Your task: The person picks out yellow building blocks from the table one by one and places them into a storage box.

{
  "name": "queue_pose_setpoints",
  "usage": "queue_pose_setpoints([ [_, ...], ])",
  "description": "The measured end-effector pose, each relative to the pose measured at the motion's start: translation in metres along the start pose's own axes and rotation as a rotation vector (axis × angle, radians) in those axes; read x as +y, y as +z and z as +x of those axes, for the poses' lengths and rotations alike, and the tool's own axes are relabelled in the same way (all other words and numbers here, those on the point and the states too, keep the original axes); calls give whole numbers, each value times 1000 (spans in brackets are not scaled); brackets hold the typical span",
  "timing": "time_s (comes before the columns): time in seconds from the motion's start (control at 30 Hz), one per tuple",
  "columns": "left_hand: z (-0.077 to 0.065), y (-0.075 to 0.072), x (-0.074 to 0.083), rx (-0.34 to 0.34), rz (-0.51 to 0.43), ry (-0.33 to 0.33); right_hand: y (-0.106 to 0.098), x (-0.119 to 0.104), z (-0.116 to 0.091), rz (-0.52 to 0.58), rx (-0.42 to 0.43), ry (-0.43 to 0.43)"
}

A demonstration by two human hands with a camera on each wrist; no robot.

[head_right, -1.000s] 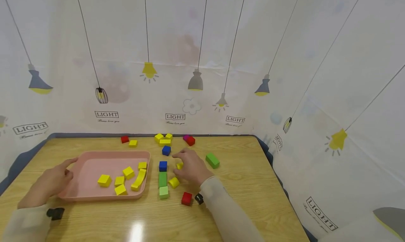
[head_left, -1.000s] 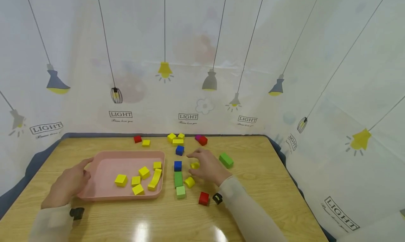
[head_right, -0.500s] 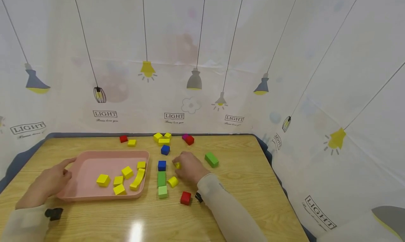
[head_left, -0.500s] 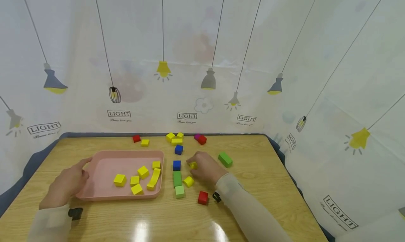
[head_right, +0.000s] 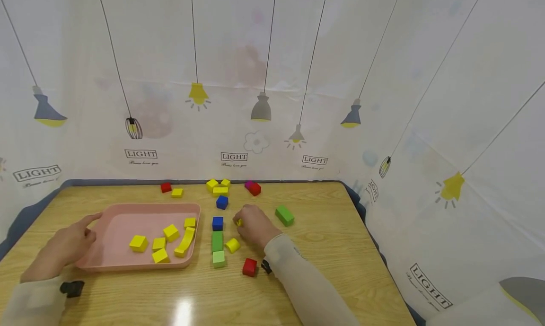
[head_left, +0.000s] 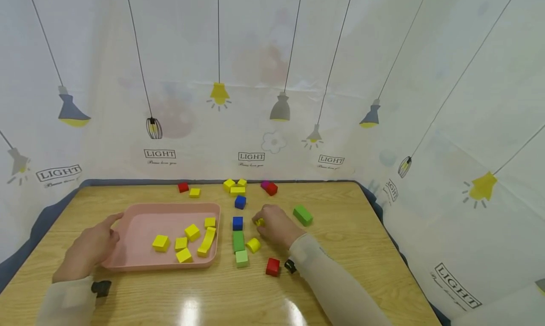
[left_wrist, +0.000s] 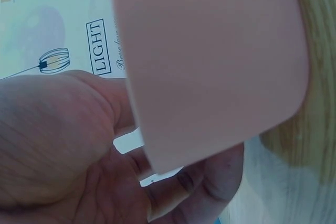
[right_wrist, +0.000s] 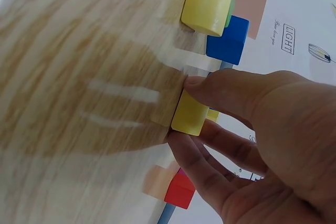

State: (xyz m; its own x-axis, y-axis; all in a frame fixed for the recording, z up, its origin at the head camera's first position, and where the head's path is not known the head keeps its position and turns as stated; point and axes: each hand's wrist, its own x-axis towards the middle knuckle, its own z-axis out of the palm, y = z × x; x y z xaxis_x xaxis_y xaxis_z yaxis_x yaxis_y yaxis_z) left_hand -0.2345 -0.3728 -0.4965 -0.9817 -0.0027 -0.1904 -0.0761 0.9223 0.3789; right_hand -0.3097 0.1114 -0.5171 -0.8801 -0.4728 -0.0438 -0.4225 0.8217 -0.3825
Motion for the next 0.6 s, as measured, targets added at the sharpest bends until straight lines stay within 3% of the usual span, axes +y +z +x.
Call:
queue_pose_setpoints([
  [0.43,0,0,3,-15,-2,-51,-3,-3,-1,30,-11,32],
  [0.6,0,0,2,-3,6,-32,-7,-9,-1,40,3,48],
])
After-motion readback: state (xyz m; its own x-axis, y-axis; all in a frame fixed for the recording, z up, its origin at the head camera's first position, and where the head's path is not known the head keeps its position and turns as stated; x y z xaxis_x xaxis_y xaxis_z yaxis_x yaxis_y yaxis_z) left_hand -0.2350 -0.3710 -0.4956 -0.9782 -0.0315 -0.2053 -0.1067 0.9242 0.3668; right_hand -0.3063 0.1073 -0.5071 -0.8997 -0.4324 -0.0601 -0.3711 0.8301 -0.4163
